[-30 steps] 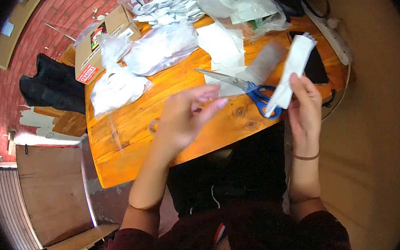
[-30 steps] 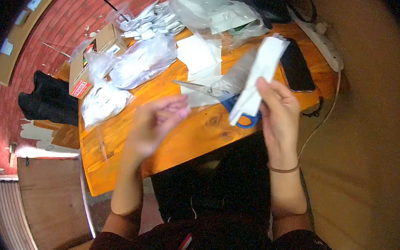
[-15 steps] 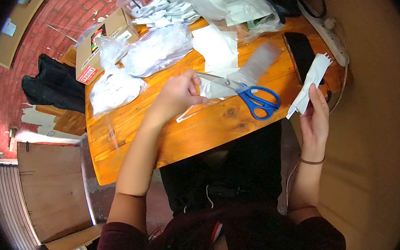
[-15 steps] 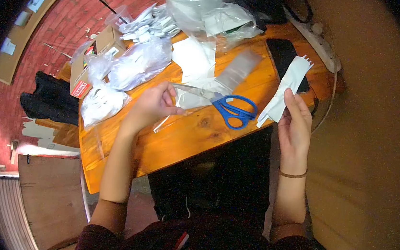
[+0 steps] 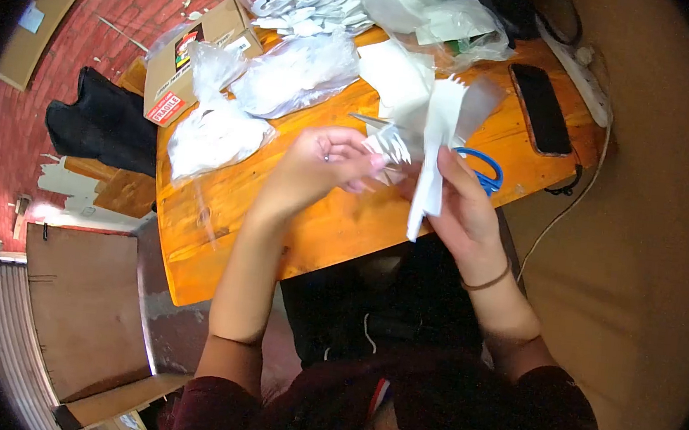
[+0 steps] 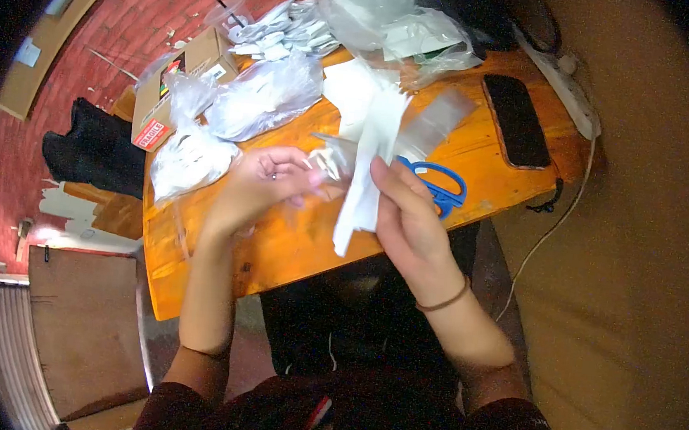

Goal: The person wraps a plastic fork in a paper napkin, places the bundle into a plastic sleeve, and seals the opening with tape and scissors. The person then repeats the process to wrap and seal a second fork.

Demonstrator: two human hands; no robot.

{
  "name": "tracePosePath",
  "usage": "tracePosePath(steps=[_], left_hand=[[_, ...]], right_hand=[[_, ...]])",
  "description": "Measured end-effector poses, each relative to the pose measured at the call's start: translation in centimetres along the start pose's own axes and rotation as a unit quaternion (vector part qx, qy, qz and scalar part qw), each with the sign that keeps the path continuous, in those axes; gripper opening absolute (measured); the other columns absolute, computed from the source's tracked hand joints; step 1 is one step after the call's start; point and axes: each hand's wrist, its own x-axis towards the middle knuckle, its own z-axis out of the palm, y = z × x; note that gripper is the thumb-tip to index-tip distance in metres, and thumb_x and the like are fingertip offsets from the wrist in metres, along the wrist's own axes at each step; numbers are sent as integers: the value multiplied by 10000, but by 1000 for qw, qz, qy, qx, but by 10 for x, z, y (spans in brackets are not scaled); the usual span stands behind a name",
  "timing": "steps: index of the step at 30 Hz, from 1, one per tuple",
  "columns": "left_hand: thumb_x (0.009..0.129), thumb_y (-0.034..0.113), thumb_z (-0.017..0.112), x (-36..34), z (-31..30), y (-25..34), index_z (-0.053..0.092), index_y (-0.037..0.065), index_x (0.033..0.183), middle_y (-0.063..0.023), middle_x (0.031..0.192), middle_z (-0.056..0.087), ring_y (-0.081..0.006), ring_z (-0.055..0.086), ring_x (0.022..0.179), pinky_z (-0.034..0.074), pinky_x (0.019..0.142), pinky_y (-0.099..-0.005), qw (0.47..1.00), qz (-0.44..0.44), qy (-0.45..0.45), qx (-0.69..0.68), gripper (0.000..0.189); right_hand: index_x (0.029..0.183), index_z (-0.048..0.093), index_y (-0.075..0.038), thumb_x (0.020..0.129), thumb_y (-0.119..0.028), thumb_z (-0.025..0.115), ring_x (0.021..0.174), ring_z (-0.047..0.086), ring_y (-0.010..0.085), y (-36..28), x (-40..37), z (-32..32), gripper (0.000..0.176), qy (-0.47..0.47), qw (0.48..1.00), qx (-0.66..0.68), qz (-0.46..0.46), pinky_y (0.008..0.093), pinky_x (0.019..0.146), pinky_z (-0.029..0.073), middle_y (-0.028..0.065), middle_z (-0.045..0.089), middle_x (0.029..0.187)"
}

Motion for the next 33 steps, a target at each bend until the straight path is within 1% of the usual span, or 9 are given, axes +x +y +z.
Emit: tracePosePath(steps=[2,8,12,17,23,26,30,32,33], left_hand=[[806,134,669,-3,0,-7,601,18,869,-30,746,637,-61,582,629,458,561,-179,1000,6,-6,11,149],[764,45,699,-22,-8,-23,619,-7,859,-43,769,650,-52,592,637,466,575,-162,997,38,45,44,134],[756,40,703,-36,-14,-28,628,-5,846,-28,756,646,-47,586,656,451,589,-159,995,46,90,5,125],[767,19,689,-46,-12,-33,631,5,855,-27,758,652,-50,595,672,472,618,-168,983,76,163,-48,107],[757,-2,690,-52,-11,-31,643,-2,839,-38,764,656,-54,596,681,477,647,-168,975,105,173,-88,95],[805,71,666,-54,-18,-28,634,8,850,-34,785,653,-64,598,715,487,660,-195,983,58,164,-54,84],[870,178,600,-45,-8,-24,569,16,967,-62,893,631,-113,603,804,514,723,-268,941,113,262,-184,191],[903,205,549,-40,3,-18,527,33,1014,-71,948,607,-137,594,845,516,784,-300,901,159,290,-280,207],[907,204,543,-37,8,-18,515,33,1044,-69,958,598,-147,591,859,507,815,-312,876,193,310,-315,221]], right_hand=[[1049,558,-19,906,-173,530,912,596,219,2,9,29,212,41,998,-5,-41,338,872,467,95,625,955],[908,581,-6,857,-75,599,833,606,139,-11,27,23,87,102,974,-68,-192,263,803,499,84,626,920],[898,585,-13,859,-90,602,894,588,135,-22,31,18,88,113,965,-53,-229,266,837,487,74,615,931],[1058,531,-5,882,-105,571,976,562,152,-27,27,25,206,119,963,-46,-238,308,911,455,82,588,1016],[1106,513,13,881,-101,570,1001,557,163,-33,28,27,259,114,956,-63,-265,322,923,449,97,583,1058],[1020,533,5,887,-101,559,948,568,155,-34,28,26,172,119,953,-62,-272,308,887,465,77,584,987],[1005,526,1,903,-103,533,950,555,151,-19,20,32,146,143,951,-30,-272,308,890,456,77,574,986],[1193,466,20,912,-134,522,1069,520,186,-9,16,23,325,127,961,19,-246,343,960,416,116,560,1127],[1196,465,20,913,-146,521,1082,511,190,-2,13,27,333,120,963,18,-239,344,969,408,119,552,1143]])
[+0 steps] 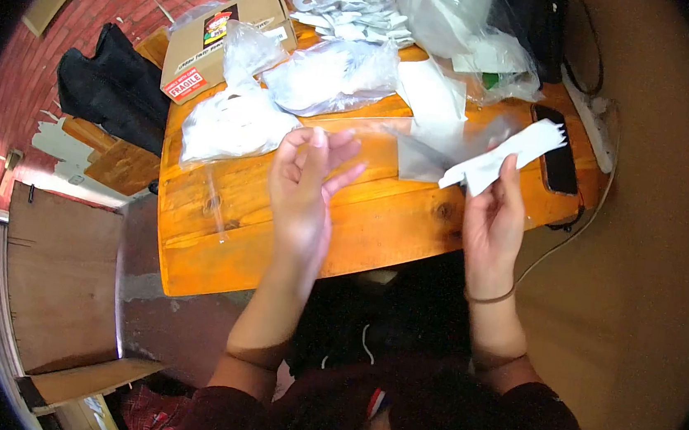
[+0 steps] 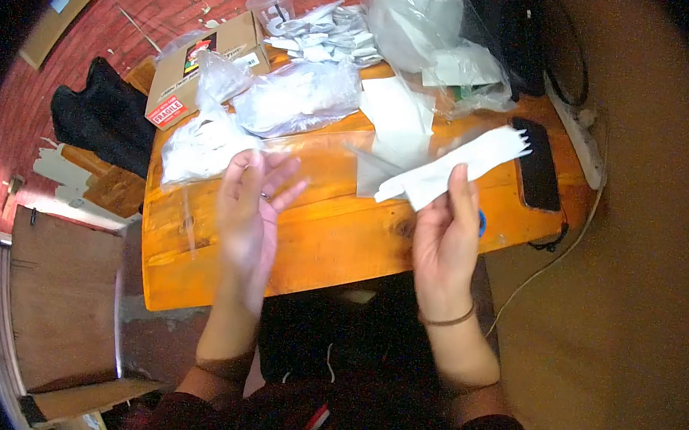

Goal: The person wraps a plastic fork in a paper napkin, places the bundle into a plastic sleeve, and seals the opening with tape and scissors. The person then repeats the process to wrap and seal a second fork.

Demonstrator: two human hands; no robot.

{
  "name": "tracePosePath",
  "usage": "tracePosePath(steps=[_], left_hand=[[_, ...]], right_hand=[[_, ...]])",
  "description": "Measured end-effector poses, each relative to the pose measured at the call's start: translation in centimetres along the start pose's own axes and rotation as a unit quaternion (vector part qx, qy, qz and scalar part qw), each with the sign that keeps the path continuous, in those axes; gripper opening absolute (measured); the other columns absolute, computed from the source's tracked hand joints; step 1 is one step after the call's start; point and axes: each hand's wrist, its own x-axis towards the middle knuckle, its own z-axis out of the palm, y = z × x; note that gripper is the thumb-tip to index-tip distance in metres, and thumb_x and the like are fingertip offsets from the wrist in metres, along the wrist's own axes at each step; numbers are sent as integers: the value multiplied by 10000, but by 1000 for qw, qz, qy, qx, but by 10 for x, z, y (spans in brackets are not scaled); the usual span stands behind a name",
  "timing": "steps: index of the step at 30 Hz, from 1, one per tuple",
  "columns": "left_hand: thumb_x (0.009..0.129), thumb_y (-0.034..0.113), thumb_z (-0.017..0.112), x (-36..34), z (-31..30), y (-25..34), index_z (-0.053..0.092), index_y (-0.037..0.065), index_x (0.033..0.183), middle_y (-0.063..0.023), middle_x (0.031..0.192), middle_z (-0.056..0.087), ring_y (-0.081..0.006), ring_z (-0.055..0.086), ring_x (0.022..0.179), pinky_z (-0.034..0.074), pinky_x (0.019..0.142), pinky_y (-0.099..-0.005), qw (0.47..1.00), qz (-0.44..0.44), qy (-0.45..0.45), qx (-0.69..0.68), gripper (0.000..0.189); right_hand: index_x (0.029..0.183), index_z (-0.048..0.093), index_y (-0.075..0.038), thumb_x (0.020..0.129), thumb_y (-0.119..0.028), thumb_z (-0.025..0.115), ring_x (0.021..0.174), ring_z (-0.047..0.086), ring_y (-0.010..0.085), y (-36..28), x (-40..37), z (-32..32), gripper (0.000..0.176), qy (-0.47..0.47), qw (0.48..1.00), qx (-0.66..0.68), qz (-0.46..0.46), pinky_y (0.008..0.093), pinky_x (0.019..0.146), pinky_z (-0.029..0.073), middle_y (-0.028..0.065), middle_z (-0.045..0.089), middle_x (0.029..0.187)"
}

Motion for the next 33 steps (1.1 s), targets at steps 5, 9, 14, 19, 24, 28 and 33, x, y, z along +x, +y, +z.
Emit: tracePosePath(steps=[5,9,14,19,24,28,33], left_hand=[[907,162,542,4,18,-3,470,25,1163,-51,965,566,-157,586,894,476,907,-345,974,114,113,-160,300],[856,78,604,9,15,13,413,4,1229,-79,942,617,-138,595,879,486,852,-293,973,201,62,-92,425],[792,-37,645,-3,23,32,401,-21,1216,-122,842,666,-153,636,799,489,787,-250,972,230,7,40,489],[736,-89,663,-9,24,30,431,-36,1179,-133,822,659,-171,646,798,508,745,-258,936,292,-127,151,503],[646,-108,723,-15,29,27,422,-33,1189,-104,748,631,-160,627,741,522,734,-283,923,285,-157,204,625],[617,-119,737,-17,29,25,435,-32,1180,-95,769,616,-159,624,731,525,716,-279,914,300,-168,217,644],[602,-115,749,-20,29,26,450,-26,1173,-86,784,603,-151,621,732,520,690,-249,914,294,-168,221,651]], right_hand=[[1102,513,-30,907,-150,533,1017,524,168,9,-21,-4,229,9,998,-3,68,327,901,434,83,565,1066],[964,564,-40,904,-130,542,906,550,120,-6,-17,-3,109,-5,988,-138,-65,284,848,435,44,598,958],[988,563,-27,889,-119,567,895,560,129,-40,-10,10,135,-44,958,-233,-159,295,837,439,51,602,960],[1076,545,-9,890,-90,549,953,539,128,-56,-12,50,203,-120,962,-198,-146,307,893,400,54,588,1028],[1172,482,-31,930,-166,479,1080,525,210,-58,-5,73,278,-220,945,-197,-138,404,978,386,92,583,1075],[985,595,-4,857,-71,601,906,569,99,-52,-7,100,144,-262,947,-139,-122,254,859,410,67,636,982],[1139,521,-8,913,-159,523,1060,550,201,-48,-3,96,272,-325,911,-228,-114,353,934,421,120,599,1080]])
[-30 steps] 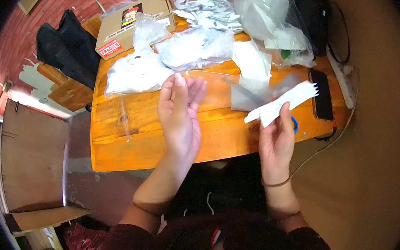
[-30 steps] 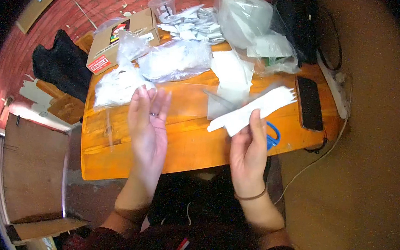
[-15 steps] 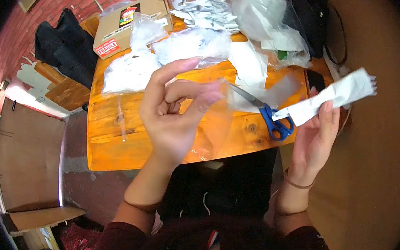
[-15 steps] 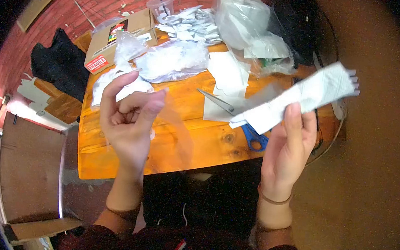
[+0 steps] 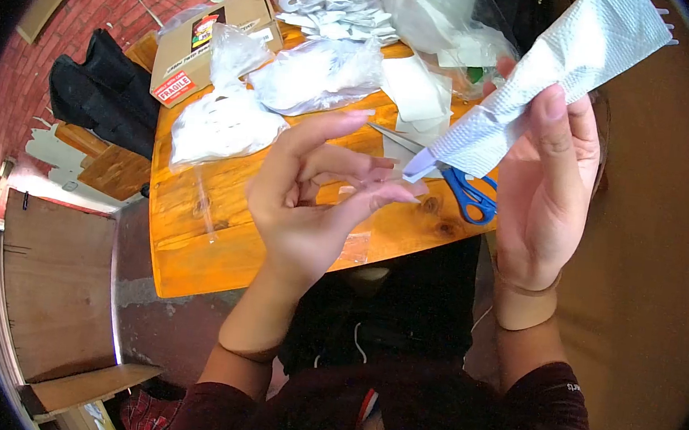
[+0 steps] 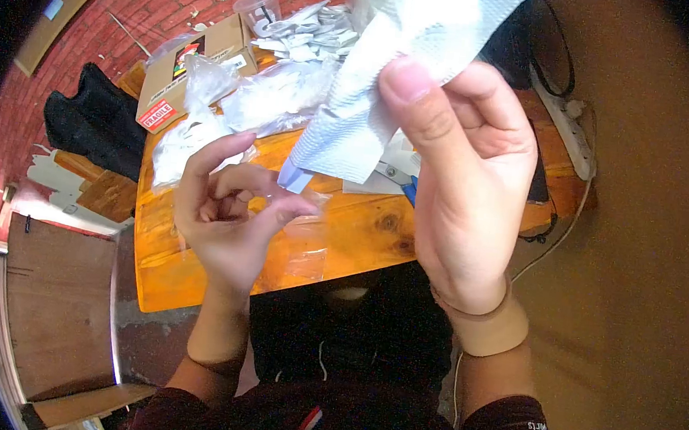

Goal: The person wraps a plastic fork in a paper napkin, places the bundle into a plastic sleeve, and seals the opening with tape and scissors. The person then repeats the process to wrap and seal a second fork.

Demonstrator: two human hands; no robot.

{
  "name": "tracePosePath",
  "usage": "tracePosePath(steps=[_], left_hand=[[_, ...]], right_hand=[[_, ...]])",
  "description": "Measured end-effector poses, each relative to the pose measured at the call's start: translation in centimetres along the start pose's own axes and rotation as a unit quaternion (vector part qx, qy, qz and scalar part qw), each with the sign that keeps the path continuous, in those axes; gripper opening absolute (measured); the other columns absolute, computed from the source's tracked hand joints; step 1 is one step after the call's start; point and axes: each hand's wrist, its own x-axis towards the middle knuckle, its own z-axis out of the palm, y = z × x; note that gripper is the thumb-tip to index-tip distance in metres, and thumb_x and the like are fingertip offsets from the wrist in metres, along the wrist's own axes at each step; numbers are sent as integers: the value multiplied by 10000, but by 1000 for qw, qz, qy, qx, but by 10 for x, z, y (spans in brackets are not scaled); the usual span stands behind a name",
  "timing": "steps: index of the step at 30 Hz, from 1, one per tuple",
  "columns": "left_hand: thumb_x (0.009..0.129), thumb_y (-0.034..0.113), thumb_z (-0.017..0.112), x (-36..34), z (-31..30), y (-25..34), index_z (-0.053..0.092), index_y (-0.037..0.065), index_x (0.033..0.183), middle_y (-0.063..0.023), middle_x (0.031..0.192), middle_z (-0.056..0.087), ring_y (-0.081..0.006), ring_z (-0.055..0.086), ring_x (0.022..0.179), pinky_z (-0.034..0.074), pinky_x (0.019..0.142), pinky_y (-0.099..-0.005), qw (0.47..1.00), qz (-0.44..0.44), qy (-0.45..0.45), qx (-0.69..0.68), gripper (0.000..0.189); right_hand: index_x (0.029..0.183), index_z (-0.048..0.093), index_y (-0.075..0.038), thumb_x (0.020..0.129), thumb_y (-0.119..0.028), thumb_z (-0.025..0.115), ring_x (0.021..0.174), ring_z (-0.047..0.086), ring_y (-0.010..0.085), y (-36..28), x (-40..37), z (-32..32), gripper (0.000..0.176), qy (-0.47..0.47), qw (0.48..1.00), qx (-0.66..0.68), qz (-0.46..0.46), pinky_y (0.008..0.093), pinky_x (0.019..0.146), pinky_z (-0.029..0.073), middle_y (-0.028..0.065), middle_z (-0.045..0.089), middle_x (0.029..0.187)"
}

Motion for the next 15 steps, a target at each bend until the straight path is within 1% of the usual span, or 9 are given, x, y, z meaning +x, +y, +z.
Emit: tracePosePath(steps=[1,3,8,11,14,15], left_hand=[[598,-112,754,-1,1,1,450,-25,1173,-87,787,605,-149,620,734,518,686,-242,1000,-10,7,0,656],[589,-104,763,-1,2,3,451,-22,1174,-86,790,608,-146,620,738,515,677,-231,1000,-16,15,12,668],[569,-77,788,-1,0,4,453,-15,1175,-83,793,616,-147,633,741,509,665,-220,999,-10,11,42,696],[561,-54,801,-2,0,5,449,-15,1171,-83,779,621,-160,645,737,511,669,-226,999,-42,17,10,705],[557,-25,813,-2,-1,6,442,-19,1169,-86,764,626,-172,651,734,512,665,-230,998,-32,6,48,715],[557,-18,815,-2,-1,6,441,-18,1167,-86,759,628,-170,651,732,511,662,-227,999,-35,8,41,715]], right_hand=[[1134,526,-6,912,-156,525,1051,553,197,1,0,1,268,0,1000,5,4,348,927,422,121,599,1080],[936,603,-3,830,-64,637,806,586,76,0,1,15,126,93,995,42,8,215,768,435,72,659,902],[943,602,-2,832,-57,632,806,588,79,3,2,12,128,89,995,48,1,217,767,437,74,659,907],[950,602,-3,835,-61,630,804,588,81,3,3,13,132,90,995,52,-2,218,766,438,74,658,910],[953,602,-5,836,-68,631,803,586,80,3,4,13,136,90,995,48,-3,217,764,436,73,658,910],[954,603,-6,836,-70,632,802,585,79,3,4,12,137,89,995,46,-2,217,763,435,72,658,910]])
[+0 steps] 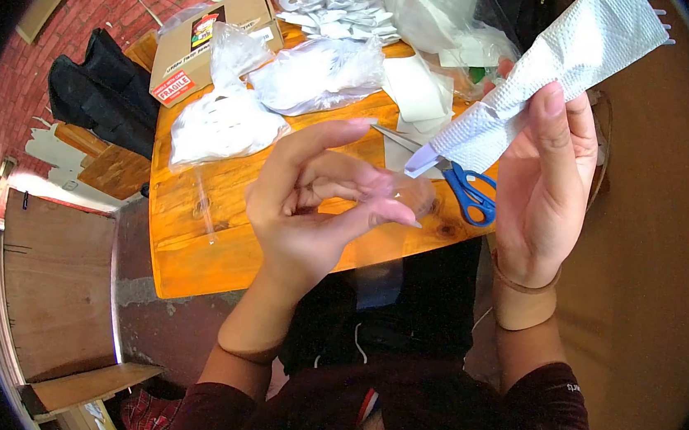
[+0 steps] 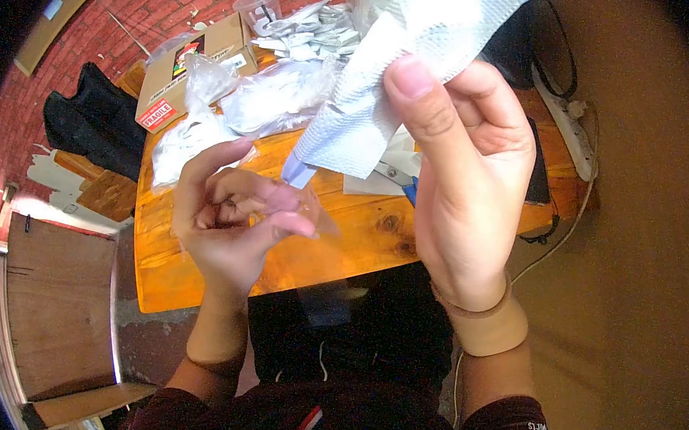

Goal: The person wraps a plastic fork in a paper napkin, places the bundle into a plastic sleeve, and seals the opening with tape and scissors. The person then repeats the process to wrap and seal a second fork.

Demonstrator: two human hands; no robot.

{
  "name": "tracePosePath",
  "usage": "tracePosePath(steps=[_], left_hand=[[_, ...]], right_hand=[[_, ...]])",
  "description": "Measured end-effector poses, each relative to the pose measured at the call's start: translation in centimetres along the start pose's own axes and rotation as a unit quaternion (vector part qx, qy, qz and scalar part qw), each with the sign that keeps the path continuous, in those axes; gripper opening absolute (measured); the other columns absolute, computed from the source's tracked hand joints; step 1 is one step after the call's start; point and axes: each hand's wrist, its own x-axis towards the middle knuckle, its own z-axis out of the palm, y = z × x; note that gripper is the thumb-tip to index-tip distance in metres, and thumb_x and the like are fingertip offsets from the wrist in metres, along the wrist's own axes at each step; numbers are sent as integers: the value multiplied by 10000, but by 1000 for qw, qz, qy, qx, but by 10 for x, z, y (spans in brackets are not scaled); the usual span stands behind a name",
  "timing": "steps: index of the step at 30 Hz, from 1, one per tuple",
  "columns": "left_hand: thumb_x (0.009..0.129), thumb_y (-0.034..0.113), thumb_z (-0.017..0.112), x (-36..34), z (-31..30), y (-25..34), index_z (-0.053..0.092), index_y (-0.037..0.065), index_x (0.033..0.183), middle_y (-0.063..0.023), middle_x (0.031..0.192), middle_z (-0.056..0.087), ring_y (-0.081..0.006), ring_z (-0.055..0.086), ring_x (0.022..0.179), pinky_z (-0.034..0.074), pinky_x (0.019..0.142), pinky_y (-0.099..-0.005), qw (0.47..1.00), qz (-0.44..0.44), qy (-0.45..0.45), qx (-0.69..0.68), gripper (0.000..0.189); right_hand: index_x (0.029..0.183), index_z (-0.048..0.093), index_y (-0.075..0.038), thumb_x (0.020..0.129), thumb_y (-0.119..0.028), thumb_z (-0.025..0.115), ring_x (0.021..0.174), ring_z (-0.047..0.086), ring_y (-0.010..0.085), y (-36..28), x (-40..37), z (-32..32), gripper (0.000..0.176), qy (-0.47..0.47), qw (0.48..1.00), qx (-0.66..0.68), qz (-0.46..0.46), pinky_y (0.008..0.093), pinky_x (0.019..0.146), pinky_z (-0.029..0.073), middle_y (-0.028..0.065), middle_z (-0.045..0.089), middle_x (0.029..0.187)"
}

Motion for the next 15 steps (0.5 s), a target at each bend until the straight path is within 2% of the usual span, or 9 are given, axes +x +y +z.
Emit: tracePosePath(steps=[5,8,15], left_hand=[[545,22,832,-2,0,-1,443,-15,1156,-82,742,630,-157,650,722,506,650,-214,1000,-11,1,-4,725],[514,75,855,-1,-3,-1,445,-13,1151,-78,733,629,-147,647,710,503,648,-204,999,16,-15,42,763],[480,162,874,-1,-5,-5,440,-10,1162,-58,736,620,-111,619,674,491,633,-189,999,37,-8,40,827]], right_hand=[[945,604,-10,837,-75,633,800,579,75,0,1,-2,130,3,1000,2,12,216,758,429,68,658,905],[941,603,-11,838,-75,631,800,580,75,0,2,-1,125,3,1000,-1,12,215,757,428,67,658,903],[942,601,-7,839,-75,629,794,586,76,-1,1,-3,126,-3,1000,-21,13,214,756,434,70,659,897]])
